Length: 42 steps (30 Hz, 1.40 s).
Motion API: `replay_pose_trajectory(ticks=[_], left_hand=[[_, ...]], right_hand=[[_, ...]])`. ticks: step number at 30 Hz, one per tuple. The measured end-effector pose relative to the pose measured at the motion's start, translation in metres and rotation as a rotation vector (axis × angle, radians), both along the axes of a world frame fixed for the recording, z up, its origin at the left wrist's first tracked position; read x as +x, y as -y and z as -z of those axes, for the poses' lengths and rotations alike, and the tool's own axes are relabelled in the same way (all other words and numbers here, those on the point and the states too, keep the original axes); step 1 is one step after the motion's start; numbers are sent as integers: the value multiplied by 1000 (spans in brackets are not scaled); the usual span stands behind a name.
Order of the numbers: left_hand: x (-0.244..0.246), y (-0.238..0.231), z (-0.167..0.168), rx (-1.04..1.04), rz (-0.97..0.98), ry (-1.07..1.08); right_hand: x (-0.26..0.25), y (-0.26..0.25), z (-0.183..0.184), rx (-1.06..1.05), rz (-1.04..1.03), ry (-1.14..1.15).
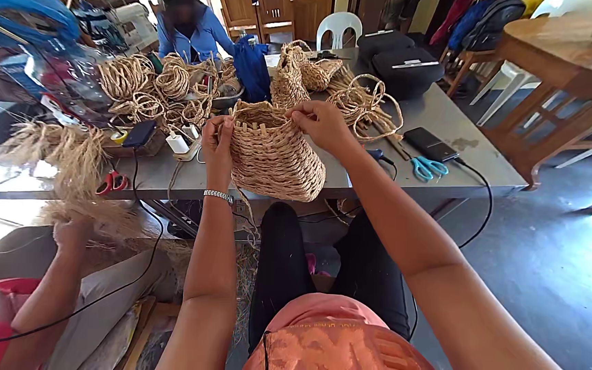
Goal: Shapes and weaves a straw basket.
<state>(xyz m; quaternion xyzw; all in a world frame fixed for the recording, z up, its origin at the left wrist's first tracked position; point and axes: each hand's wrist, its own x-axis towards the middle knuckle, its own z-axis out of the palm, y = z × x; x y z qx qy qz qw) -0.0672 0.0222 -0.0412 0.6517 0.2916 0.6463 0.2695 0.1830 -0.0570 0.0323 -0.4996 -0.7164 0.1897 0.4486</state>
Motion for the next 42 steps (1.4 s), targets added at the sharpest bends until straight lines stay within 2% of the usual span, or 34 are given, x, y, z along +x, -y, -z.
replay_pose_trajectory(ticks=[4,9,10,12,14,17,20,24,30,42], left_hand=[[6,0,5,15,-57,29],[14,5,11,17,-24,112],[15,8,11,22,-83,82],[20,20,6,87,-330,-37],[29,42,-8,252,-478,-167],[52,75,-30,406,-393,-453],[74,85,-34,363,-334,-676],[77,74,-27,309,-226,-605],[62,71,-42,160,-109,-582],[71,77,-39,173,-232,-558]], right_hand=[[9,-13,7,23,-65,-147],[9,-15,9,154,-112,-39],[9,-15,9,158,-115,-22],[12,-15,7,144,-133,-5],[15,-14,3,127,-155,24],[20,-12,-4,91,-180,85],[20,-12,-8,96,-166,175],[20,-10,-13,122,-149,248],[17,-17,-18,185,-216,289],[25,-25,-25,109,-257,316]])
